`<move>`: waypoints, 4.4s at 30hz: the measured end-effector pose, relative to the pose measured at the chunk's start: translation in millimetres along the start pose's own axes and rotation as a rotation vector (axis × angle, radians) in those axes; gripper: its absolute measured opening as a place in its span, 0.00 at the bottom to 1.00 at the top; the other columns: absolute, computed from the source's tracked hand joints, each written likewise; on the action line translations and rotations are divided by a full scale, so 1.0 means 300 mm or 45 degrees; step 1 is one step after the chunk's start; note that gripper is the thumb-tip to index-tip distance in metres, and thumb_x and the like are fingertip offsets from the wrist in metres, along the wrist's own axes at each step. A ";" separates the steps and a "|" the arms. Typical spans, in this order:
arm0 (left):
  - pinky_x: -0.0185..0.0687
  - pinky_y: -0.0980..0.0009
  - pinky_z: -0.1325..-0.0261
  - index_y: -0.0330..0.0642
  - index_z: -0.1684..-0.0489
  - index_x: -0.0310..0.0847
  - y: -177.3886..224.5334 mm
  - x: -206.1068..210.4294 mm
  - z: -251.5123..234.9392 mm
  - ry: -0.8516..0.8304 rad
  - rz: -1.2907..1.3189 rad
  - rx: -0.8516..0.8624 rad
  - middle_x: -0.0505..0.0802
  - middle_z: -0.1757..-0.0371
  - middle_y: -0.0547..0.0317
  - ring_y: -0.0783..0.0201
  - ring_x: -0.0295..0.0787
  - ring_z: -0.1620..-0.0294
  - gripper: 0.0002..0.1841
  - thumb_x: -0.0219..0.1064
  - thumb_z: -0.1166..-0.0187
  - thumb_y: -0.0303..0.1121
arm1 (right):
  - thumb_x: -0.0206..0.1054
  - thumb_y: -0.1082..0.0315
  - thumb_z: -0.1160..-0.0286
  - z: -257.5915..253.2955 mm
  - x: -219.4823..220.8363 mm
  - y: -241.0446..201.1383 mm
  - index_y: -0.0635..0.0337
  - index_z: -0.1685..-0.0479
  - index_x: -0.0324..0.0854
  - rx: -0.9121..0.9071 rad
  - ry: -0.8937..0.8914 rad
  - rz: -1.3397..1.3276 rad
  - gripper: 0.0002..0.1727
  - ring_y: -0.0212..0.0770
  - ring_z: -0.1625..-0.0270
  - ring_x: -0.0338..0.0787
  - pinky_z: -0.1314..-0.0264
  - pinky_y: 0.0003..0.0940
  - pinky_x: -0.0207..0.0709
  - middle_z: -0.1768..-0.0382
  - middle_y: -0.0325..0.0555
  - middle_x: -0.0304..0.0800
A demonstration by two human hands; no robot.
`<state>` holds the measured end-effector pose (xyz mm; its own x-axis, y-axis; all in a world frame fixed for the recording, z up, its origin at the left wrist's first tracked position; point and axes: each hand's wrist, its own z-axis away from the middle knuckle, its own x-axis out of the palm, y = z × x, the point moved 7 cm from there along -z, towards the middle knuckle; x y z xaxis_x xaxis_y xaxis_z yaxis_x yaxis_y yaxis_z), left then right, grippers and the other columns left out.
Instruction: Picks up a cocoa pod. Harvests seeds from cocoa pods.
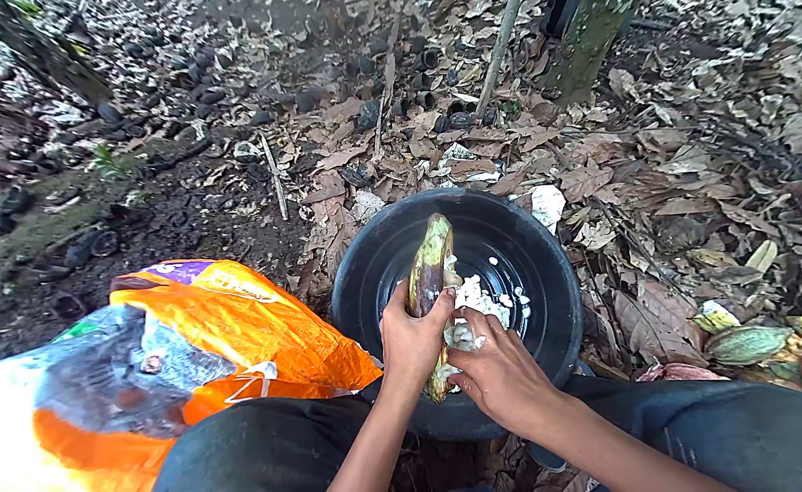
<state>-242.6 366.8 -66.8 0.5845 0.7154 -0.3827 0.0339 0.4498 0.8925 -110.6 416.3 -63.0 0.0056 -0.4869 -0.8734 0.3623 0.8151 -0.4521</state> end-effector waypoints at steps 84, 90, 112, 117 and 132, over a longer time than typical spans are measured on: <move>0.93 0.67 0.62 0.48 0.43 0.80 0.239 -0.056 -0.018 -0.179 0.459 0.200 0.93 0.63 0.62 0.67 0.94 0.65 0.14 0.61 0.18 0.44 | 0.75 0.58 0.34 -0.007 -0.241 0.037 0.51 0.60 0.86 -0.289 0.355 0.375 0.10 0.45 0.68 0.87 0.50 0.52 0.71 0.79 0.39 0.85; 0.92 0.68 0.64 0.47 0.44 0.80 0.228 -0.075 -0.018 -0.140 0.441 0.198 0.93 0.65 0.63 0.68 0.93 0.67 0.13 0.62 0.18 0.43 | 0.76 0.57 0.30 -0.039 -0.188 0.126 0.57 0.66 0.88 -0.023 0.201 0.348 0.12 0.53 0.49 0.89 0.48 0.57 0.73 0.59 0.49 0.91; 0.91 0.61 0.70 0.52 0.32 0.80 0.155 -0.051 0.026 -0.072 0.127 0.238 0.93 0.61 0.59 0.64 0.92 0.69 0.25 0.70 0.30 0.47 | 0.59 0.58 0.13 -0.021 -0.253 0.117 0.55 0.44 0.86 -0.055 0.518 -0.519 0.14 0.34 0.57 0.91 0.55 0.38 0.88 0.57 0.39 0.91; 0.88 0.63 0.65 0.58 0.27 0.78 0.148 0.012 0.055 -0.052 -0.089 0.290 0.92 0.58 0.63 0.70 0.91 0.64 0.33 0.72 0.36 0.55 | 0.71 0.60 0.30 -0.011 -0.165 0.010 0.55 0.56 0.91 -0.347 0.580 -0.081 0.11 0.52 0.43 0.86 0.50 0.49 0.79 0.50 0.47 0.90; 0.88 0.68 0.73 0.52 0.34 0.81 0.126 0.016 0.058 -0.082 0.213 0.211 0.92 0.63 0.62 0.68 0.90 0.73 0.25 0.69 0.31 0.47 | 0.68 0.61 0.28 -0.019 -0.125 0.003 0.55 0.51 0.88 -0.316 0.615 -0.160 0.12 0.45 0.61 0.89 0.60 0.43 0.75 0.73 0.40 0.87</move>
<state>-224.6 377.8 -30.8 0.6438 0.7344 -0.2151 0.0614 0.2305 0.9711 -115.9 437.1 -31.7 -0.4724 -0.4333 -0.7675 0.1017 0.8382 -0.5358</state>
